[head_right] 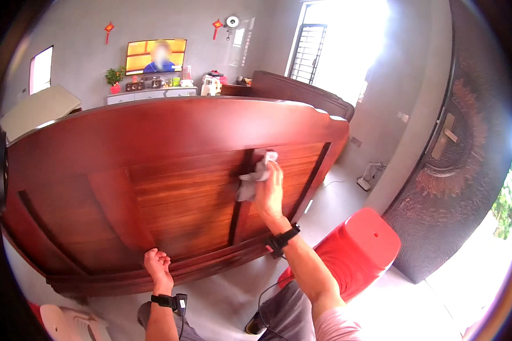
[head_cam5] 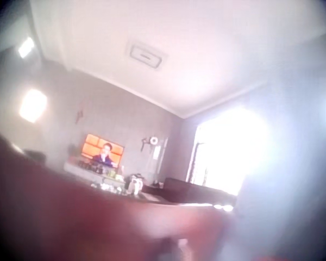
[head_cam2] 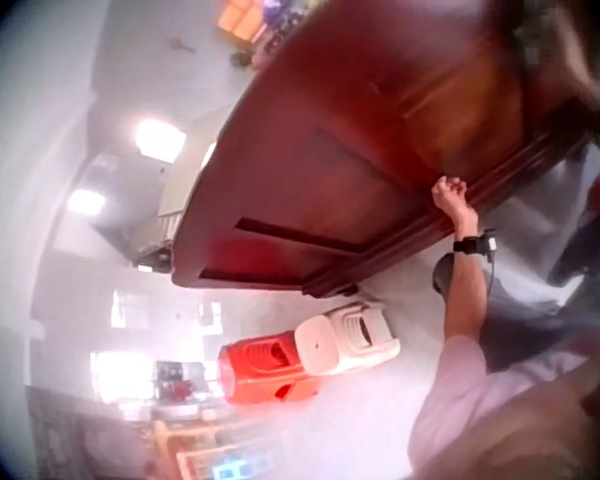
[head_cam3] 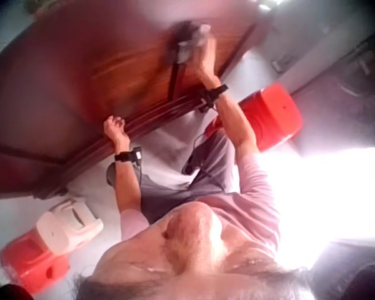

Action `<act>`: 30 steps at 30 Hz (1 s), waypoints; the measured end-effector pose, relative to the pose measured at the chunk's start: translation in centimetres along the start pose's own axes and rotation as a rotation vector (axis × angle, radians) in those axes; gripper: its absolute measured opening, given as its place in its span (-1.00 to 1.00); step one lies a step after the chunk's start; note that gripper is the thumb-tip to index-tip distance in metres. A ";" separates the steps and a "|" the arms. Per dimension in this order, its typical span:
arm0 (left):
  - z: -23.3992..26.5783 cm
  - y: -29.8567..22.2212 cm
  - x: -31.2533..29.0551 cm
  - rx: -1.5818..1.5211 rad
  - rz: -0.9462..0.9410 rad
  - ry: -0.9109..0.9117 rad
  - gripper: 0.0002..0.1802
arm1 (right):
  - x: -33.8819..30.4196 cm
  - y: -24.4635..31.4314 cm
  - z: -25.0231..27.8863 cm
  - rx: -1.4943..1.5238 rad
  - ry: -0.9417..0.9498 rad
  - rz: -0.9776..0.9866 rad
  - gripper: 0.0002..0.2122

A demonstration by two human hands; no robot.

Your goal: The person wipes the headboard and lower wooden frame of a bed with a cloth, moving from top to bottom and around the base while sitting on the floor.

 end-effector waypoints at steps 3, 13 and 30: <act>0.1 -0.2 0.2 -0.023 -0.054 0.013 -0.88 | 2.3 -0.1 0.4 0.007 0.081 -0.026 -0.55; -1.2 2.8 -0.3 -0.010 0.036 0.043 -0.94 | 3.1 20.1 -2.5 -0.034 0.069 0.650 -0.47; -3.0 4.6 -2.4 0.029 0.195 0.209 -0.91 | 13.3 -2.7 3.1 -0.072 -0.385 -0.043 -0.41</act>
Point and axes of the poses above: each hand's wrist, its own x-axis towards the middle knuckle, its own z-axis out of the back of the hand, y = z × x, the point moved 7 cm from there along x, towards the middle knuckle, and after that the axes turned 15 degrees about -z, right-handed, at the moved point
